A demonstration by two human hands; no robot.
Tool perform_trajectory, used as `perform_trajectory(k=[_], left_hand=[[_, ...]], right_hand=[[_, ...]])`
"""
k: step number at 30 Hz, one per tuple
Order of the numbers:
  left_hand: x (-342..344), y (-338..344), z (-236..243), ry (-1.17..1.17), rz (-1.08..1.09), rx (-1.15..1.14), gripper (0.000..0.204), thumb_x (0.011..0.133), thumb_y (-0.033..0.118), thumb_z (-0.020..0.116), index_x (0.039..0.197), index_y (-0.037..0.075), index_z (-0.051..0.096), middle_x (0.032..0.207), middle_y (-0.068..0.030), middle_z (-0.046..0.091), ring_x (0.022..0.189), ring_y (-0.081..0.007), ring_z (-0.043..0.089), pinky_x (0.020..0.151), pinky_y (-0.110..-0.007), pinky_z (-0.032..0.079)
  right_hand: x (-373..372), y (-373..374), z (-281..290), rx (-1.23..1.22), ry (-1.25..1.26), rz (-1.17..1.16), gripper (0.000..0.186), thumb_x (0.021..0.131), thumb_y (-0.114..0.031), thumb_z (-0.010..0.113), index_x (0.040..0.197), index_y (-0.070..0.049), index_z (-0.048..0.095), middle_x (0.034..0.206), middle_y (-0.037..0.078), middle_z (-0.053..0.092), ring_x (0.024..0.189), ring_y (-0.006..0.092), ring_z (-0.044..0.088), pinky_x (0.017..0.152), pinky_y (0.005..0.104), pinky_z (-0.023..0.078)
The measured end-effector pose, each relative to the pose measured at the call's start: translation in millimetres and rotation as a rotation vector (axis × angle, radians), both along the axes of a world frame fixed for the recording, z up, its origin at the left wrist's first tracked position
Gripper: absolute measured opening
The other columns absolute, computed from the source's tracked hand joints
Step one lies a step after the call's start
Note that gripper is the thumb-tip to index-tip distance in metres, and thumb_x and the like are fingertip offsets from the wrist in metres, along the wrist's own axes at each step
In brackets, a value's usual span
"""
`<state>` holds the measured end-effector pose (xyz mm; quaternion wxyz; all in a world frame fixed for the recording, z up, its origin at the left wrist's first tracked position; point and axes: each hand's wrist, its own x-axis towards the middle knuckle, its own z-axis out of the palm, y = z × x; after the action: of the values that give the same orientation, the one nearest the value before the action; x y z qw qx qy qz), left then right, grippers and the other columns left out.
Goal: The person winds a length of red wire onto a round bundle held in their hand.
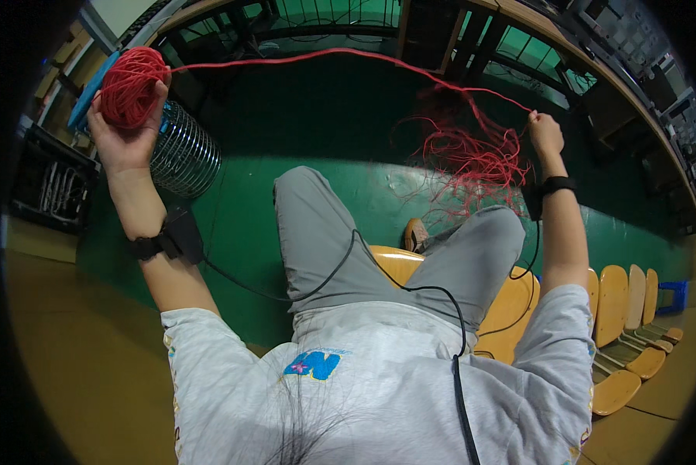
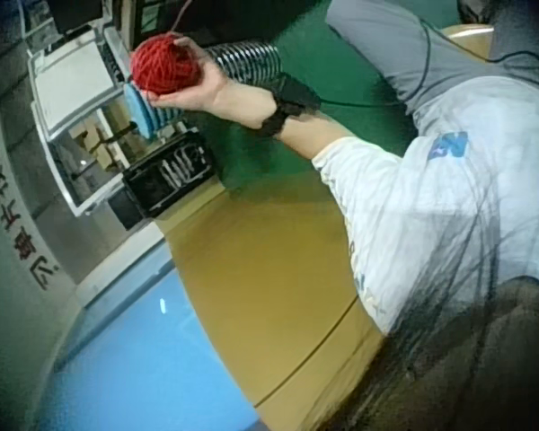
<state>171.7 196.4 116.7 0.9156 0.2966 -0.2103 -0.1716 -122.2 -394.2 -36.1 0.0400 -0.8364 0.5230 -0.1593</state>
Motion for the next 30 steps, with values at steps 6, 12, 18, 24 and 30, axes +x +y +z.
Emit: perform_trajectory(k=[6, 12, 18, 24, 30], left_hand=[[-7, 4, 9, 0.064, -0.112, -0.227, 0.072, 0.078, 0.031, 0.056, 0.138, 0.016, 0.019, 0.135, -0.0236, 0.025, 0.115, -0.0544, 0.033, 0.080, -0.061, 0.048], [22, 68, 20, -0.092, -0.091, -0.278, 0.071, 0.081, 0.040, 0.047, 0.139, 0.013, 0.015, 0.137, -0.0227, 0.023, 0.120, -0.0502, 0.030, 0.082, -0.057, 0.046], [10, 76, 5, 0.044, -0.109, -0.306, 0.066, 0.082, 0.036, 0.049, 0.136, 0.010, 0.021, 0.134, -0.0224, 0.028, 0.119, -0.0482, 0.032, 0.080, -0.054, 0.049], [1, 63, -5, 0.028, -0.116, -0.331, 0.060, 0.083, 0.029, 0.050, 0.133, 0.007, 0.026, 0.132, -0.0220, 0.031, 0.118, -0.0476, 0.033, 0.079, -0.053, 0.050], [2, 60, -17, 0.165, -0.129, -0.300, 0.065, 0.082, 0.034, 0.052, 0.135, 0.009, 0.025, 0.133, -0.0224, 0.030, 0.120, -0.0458, 0.033, 0.078, -0.052, 0.050]], right_hand=[[2, 4, -81, 0.223, 0.001, 0.052, 0.040, 0.081, -0.044, 0.052, 0.104, -0.013, 0.064, 0.104, 0.018, 0.062, 0.100, 0.0369, 0.058, 0.084, 0.0451, 0.047], [-46, -59, -154, 0.455, 0.057, 0.139, 0.039, 0.077, -0.038, 0.065, 0.082, 0.001, 0.065, 0.063, 0.015, 0.063, 0.058, 0.0264, 0.063, 0.054, 0.0383, 0.050], [6, -71, -14, 0.939, -0.777, 0.454, 0.017, 0.088, -0.012, 0.049, 0.084, 0.000, 0.060, 0.066, 0.005, 0.059, 0.053, 0.0159, 0.055, 0.048, 0.0280, 0.044], [-11, -42, 93, 0.566, -1.044, 0.632, 0.028, 0.087, -0.012, 0.050, 0.112, -0.002, 0.057, 0.073, -0.004, 0.057, 0.053, 0.0062, 0.044, 0.047, 0.0210, 0.036], [-22, -43, 60, 0.798, -0.623, 0.428, 0.027, 0.082, -0.009, 0.051, 0.107, -0.006, 0.061, 0.069, -0.005, 0.052, 0.052, 0.0062, 0.043, 0.046, 0.0198, 0.032]])
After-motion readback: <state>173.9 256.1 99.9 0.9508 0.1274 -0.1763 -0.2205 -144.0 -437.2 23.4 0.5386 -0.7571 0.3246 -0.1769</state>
